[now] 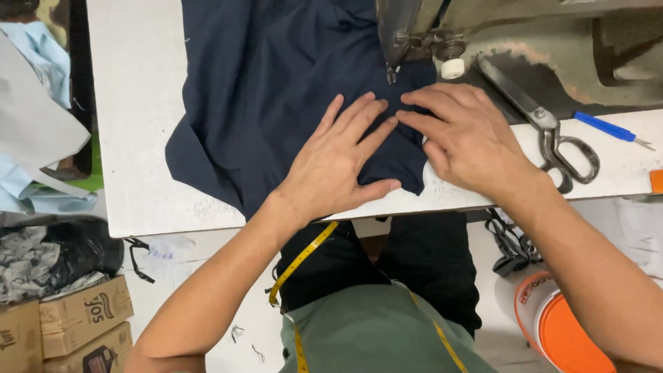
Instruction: Repairing the waistband of navy blue shorts using a measuring tape and an industrial sewing machine.
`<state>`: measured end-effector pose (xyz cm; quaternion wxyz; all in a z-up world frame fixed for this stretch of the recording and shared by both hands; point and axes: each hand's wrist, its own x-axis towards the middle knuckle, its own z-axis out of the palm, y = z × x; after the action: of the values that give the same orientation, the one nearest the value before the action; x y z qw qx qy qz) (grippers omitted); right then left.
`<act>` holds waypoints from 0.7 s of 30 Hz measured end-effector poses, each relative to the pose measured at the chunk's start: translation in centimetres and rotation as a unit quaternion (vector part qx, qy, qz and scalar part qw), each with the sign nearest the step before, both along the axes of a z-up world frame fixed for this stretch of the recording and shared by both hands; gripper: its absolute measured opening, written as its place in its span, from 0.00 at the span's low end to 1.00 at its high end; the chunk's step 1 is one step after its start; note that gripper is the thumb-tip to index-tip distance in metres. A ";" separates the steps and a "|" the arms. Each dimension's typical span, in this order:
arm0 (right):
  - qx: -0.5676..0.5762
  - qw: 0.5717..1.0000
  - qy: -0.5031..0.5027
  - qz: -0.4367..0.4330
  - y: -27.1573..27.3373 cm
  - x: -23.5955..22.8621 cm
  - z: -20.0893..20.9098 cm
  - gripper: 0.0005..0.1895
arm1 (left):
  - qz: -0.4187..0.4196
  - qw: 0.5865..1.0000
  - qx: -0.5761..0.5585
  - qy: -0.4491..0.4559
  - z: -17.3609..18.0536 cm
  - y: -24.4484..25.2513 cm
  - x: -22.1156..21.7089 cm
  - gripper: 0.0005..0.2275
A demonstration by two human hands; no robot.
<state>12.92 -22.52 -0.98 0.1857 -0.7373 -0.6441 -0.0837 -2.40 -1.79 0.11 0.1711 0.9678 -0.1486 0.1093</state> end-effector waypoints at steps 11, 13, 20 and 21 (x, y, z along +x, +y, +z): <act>0.033 0.999 0.004 -0.005 0.6 0.7 0.6 0.24 | 0.016 1.000 -0.009 0.000 0.3 0.5 0.7 0.33; 0.031 0.999 -0.005 -0.013 0.5 0.7 0.6 0.24 | 0.017 1.000 -0.003 0.002 0.2 0.6 1.1 0.33; 0.020 0.997 -0.005 -0.076 0.1 0.1 1.5 0.24 | 0.011 1.000 0.001 -0.006 -0.1 1.4 2.1 0.31; 0.024 0.997 -0.010 -0.075 -0.9 0.4 1.6 0.24 | 0.011 1.000 0.004 -0.012 -0.1 1.4 2.2 0.31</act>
<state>13.28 -23.38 0.62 0.1900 -0.7783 -0.5863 -0.1204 -0.22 -0.42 0.00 0.1640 0.9688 -0.1404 0.1217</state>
